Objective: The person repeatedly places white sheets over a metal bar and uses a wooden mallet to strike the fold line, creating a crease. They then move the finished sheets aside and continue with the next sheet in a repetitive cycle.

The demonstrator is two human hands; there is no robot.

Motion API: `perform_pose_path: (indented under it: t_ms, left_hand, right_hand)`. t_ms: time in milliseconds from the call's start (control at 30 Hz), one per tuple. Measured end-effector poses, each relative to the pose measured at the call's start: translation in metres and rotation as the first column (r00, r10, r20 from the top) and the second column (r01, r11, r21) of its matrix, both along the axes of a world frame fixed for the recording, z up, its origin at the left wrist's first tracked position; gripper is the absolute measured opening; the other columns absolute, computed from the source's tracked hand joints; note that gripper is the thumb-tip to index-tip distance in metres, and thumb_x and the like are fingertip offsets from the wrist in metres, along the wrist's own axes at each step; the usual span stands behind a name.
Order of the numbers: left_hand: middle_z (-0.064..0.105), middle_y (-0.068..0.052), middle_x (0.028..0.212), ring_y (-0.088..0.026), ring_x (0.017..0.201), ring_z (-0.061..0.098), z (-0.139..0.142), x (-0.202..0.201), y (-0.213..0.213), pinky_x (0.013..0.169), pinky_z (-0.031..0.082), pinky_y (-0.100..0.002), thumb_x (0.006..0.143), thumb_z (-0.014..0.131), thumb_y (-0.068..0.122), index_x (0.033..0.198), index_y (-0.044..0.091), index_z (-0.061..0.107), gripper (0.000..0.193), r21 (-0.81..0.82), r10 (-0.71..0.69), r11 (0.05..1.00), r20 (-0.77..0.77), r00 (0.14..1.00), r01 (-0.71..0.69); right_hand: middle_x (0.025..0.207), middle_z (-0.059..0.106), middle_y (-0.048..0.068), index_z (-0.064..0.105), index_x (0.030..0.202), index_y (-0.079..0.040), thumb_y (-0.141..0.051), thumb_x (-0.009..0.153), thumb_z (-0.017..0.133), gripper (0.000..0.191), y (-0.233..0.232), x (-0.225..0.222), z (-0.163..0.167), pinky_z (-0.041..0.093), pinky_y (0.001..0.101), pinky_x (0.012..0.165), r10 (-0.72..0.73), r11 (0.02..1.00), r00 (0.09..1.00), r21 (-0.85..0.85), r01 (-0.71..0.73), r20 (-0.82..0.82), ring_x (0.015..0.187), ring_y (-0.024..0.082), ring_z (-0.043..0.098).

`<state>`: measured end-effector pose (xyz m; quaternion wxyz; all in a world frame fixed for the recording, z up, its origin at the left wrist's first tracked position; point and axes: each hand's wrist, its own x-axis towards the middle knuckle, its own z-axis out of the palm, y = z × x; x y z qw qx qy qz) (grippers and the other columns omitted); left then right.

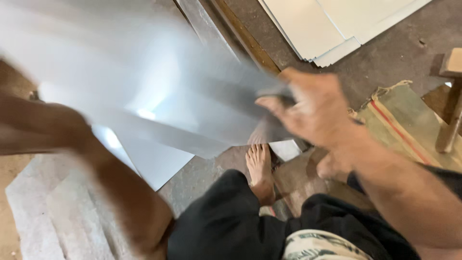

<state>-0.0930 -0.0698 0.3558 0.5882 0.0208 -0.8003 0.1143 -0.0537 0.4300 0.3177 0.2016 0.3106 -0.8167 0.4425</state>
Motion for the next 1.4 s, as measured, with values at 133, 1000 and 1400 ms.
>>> perform_pose_path:
  t_ms: [133,1000,1400]
  left_hand:
    - [0.025,-0.027,0.170,-0.046,0.155,0.027,-0.189,-0.035,0.049,0.122,0.021,-0.067,0.117,0.068,0.034,0.165,0.002,0.010,0.082,0.651,-0.006,0.717,0.363,0.932,-0.249]
    - [0.064,-0.001,0.096,-0.012,0.086,0.058,-0.316,-0.049,0.163,0.076,0.051,-0.030,0.103,0.059,0.020,0.108,0.007,0.060,0.014,0.826,-0.684,-0.421,-0.018,0.729,-0.375]
    - [0.068,-0.009,0.109,-0.020,0.094,0.067,-0.288,-0.062,0.189,0.081,0.059,-0.037,0.103,0.054,0.022,0.124,0.004,0.058,0.027,0.799,-0.679,-0.409,0.056,0.732,-0.441]
  right_hand:
    - [0.102,0.074,0.019,0.066,0.122,0.007,-0.024,0.106,0.073,0.035,0.058,-0.083,-0.028,0.060,0.0288,0.072,0.021,0.997,0.999,0.079,-0.024,0.036,0.086,0.023,0.074]
    - [0.106,0.075,0.026,0.072,0.123,0.006,-0.031,0.104,0.075,0.042,0.317,-0.024,-0.321,0.059,0.0473,0.075,-0.929,0.353,0.220,0.890,0.289,0.298,0.086,0.036,0.074]
    - [0.088,0.075,0.026,0.076,0.105,0.011,-0.034,0.099,0.077,0.045,0.337,0.043,-0.330,0.057,0.0460,0.055,-0.911,0.277,-0.279,0.952,0.132,0.304,0.064,0.034,0.071]
